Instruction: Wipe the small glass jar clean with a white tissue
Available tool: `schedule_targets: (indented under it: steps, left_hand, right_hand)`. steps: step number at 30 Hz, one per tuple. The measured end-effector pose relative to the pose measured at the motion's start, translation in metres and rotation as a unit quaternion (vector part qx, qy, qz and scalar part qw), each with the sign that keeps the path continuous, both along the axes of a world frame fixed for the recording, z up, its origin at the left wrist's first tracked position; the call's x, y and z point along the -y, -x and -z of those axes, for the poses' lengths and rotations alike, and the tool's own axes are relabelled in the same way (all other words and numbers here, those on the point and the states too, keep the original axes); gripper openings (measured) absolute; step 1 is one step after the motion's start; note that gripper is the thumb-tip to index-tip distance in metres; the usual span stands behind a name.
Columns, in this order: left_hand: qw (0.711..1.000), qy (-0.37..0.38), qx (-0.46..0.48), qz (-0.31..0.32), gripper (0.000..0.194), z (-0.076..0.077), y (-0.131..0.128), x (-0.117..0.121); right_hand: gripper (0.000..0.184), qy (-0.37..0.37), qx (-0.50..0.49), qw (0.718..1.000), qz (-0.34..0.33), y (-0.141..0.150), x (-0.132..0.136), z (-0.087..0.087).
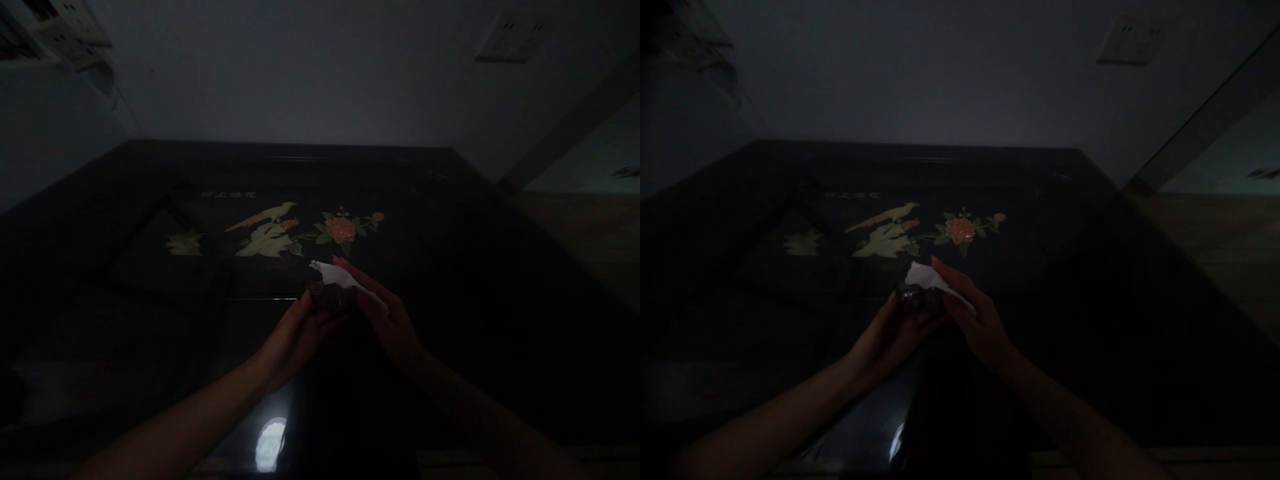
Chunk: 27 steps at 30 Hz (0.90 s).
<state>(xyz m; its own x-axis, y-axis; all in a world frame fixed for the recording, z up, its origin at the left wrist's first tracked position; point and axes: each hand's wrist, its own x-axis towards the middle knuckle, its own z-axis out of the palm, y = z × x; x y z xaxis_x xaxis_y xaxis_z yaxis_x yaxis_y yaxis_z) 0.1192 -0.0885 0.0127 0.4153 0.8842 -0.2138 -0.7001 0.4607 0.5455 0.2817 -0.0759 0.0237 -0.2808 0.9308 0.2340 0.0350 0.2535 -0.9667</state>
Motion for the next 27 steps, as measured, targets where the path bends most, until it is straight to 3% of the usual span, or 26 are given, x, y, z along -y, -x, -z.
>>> schedule_targets:
  steps: [7,15,23,27]
  left_hand:
    - [0.999,0.009,-0.012,-0.046,0.033,0.004,0.0,0.001]
    - [0.999,0.021,-0.025,-0.037,0.039,0.004,0.0,0.001]
    - [0.999,0.003,-0.009,-0.047,0.039,0.001,0.002,-0.005]
    - [0.999,0.002,-0.009,-0.053,0.043,0.004,0.002,-0.004]
  right_hand:
    - [0.05,-0.064,0.096,0.993,0.015,0.005,0.009,0.006]
    - [0.084,-0.175,0.223,0.959,0.016,0.008,0.012,0.015]
    - [0.077,-0.233,0.25,0.94,-0.018,-0.002,0.002,0.012]
    - [0.074,-0.254,0.256,0.933,-0.005,-0.004,0.002,0.007]
